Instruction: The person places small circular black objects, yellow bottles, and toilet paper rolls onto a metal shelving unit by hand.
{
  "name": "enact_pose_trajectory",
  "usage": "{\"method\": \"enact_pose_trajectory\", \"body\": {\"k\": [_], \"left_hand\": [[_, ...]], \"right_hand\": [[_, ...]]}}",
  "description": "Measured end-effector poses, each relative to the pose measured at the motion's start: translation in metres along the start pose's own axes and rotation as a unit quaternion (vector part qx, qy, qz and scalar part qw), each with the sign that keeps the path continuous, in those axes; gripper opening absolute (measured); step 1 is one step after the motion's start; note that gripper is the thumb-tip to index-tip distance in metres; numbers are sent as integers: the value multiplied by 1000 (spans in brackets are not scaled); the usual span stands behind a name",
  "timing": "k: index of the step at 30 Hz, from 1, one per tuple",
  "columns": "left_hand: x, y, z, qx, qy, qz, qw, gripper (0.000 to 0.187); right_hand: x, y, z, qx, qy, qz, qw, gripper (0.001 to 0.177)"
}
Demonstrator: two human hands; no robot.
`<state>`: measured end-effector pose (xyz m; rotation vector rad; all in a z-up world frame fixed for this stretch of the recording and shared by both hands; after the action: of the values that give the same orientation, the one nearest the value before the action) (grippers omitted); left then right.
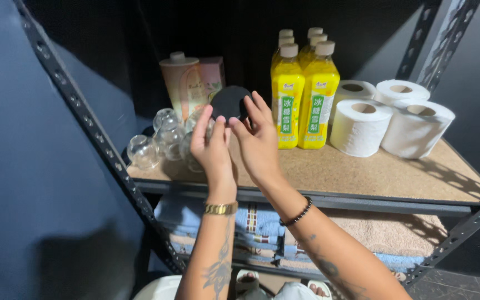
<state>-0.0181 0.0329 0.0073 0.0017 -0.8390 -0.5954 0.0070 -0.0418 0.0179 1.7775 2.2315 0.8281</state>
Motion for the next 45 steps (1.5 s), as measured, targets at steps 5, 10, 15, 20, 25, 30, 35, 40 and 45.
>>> {"method": "enact_pose_trajectory", "body": {"k": [5,10,15,20,25,30,35,40,45], "left_hand": [[-70,-27,56,103,74,-74,989,66],[-157,-45,91,92,176,-131,971,70],[-270,-59,97,-7,305,-195,932,77],[-403,-79,35,-159,377,-86,909,98],[-483,-98,-3,-206,442,-49,872,110],[-550,-104,-54,-234,582,-127,768,116],[-628,-120,-145,-33,668,-137,731,72],[-623,-105,-160,-239,700,-90,667,81],[-613,-98,-158,-249,682,-64,685,71]], "right_hand": [[-8,-54,-24,-14,60,-67,996,57],[9,-115,4,10,12,-167,986,59],[40,-172,57,70,-62,-342,935,57],[76,-234,157,189,-126,-469,854,79],[96,-292,251,192,-210,-557,780,82],[121,-338,310,197,-240,-631,711,71],[120,-415,433,-37,-427,-647,630,95],[121,-459,506,-101,-502,-554,656,96],[128,-466,520,-101,-504,-571,640,86]]}}
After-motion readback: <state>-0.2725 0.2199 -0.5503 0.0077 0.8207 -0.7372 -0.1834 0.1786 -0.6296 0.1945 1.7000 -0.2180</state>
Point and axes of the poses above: each hand's wrist, its own y-axis towards the middle knuckle, its own x-axis out of the palm, z = x × y, the point moved 3 cm from there along y, towards the middle knuckle, and after that the axes turned 4 degrees about x, right-handed, at the moved point
